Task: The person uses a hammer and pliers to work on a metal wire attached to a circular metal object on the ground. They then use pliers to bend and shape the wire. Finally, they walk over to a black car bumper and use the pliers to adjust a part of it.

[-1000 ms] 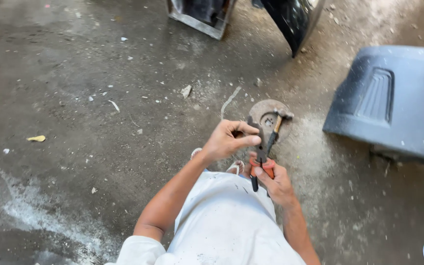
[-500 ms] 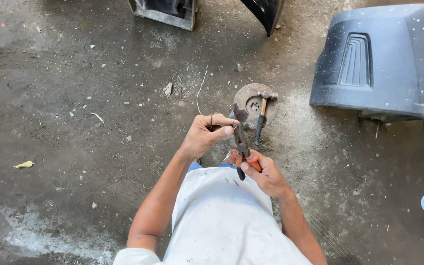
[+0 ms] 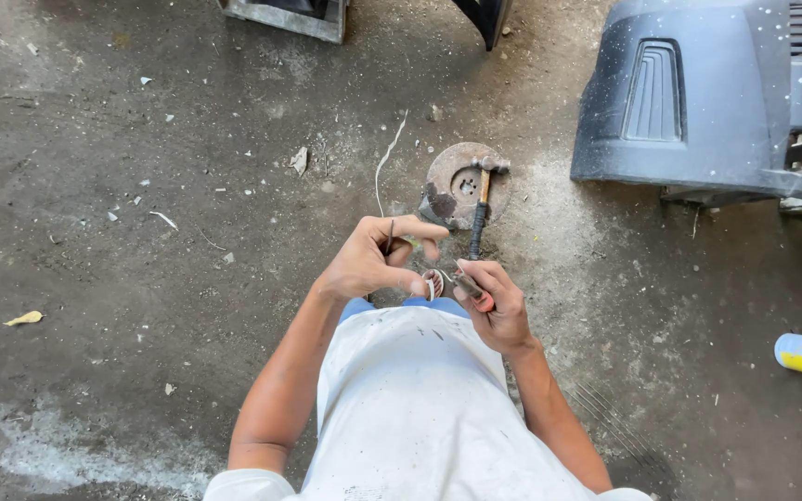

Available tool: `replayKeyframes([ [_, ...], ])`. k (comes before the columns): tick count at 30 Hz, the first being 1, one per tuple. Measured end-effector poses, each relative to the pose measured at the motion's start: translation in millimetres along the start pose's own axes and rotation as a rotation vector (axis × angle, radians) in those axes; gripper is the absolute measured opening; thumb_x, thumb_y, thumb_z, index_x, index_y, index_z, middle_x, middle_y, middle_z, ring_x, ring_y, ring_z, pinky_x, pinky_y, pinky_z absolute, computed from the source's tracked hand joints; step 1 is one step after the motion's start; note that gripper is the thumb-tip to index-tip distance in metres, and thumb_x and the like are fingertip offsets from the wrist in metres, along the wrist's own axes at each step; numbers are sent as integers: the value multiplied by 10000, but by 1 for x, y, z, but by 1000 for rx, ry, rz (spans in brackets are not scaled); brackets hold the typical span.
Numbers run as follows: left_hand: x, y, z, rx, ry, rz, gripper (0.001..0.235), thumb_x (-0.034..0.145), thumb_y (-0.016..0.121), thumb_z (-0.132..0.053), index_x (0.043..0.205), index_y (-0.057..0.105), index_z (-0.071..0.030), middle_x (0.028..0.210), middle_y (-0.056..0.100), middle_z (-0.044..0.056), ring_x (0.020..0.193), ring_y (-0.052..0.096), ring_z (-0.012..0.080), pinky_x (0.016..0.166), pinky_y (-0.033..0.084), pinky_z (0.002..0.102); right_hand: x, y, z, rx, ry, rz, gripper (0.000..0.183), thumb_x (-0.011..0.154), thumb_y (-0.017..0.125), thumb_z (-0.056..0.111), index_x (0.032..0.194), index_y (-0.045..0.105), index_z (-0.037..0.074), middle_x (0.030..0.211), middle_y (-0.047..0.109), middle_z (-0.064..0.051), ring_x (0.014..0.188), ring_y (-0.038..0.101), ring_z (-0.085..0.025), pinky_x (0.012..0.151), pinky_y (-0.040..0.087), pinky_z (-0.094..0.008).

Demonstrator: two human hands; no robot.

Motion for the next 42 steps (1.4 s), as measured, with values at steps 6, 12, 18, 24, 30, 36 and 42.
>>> replayKeyframes([
  [6,0,30,-9,64,61,168,459,803,913,-129,1236,774,-67,1021,692,-13,666,331,23,639,338,205,-2,-3,10,61,-96,15,462,905,761,-18,1336,607,43,1185,658,-104,1047,684,-223,897,572,-324],
  [12,1,48,-11,-41,64,265,330,910,820,-168,1212,766,-45,1016,682,10,699,426,30,662,393,227,2,2,17,96,12,42,391,906,750,-9,1284,651,4,1157,665,-102,1003,687,-199,849,557,-303],
  [18,0,61,-6,-114,62,236,256,1036,702,-193,1248,728,-52,1133,634,20,1030,624,93,886,544,278,-17,3,-7,86,86,-1,152,952,700,12,1101,671,20,1067,669,-84,993,655,-168,889,519,-293],
  [24,6,49,11,-53,116,145,219,1044,688,-211,1175,745,-45,1094,662,31,1002,612,103,909,502,290,-31,20,-39,358,272,40,208,984,670,58,1187,645,21,1047,703,-40,959,641,-103,843,532,-253],
  [30,7,37,1,-60,199,84,229,1029,724,-215,1149,756,-23,1080,670,38,1032,615,116,938,498,293,-32,37,-47,522,321,45,254,988,658,53,1235,638,-2,1070,707,-62,999,661,-122,860,532,-268],
  [36,3,30,-9,-77,123,34,266,991,734,-202,1186,748,-22,1048,650,34,879,600,92,754,495,256,-19,44,-39,565,383,101,287,989,658,47,1266,609,-7,1155,698,-69,1075,657,-130,966,540,-291],
  [42,6,26,-7,-75,182,49,272,1019,737,-180,1233,742,-13,1071,649,51,837,583,79,698,487,252,-32,45,-42,611,425,156,214,1039,662,73,1241,635,8,1001,634,-4,892,570,-75,793,502,-246],
])
Point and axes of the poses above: each hand's wrist, its own x-axis towards the middle knuckle, its own y-axis out of the palm, z = x × y, the point moved 10 cm from there along x, towards the middle knuckle
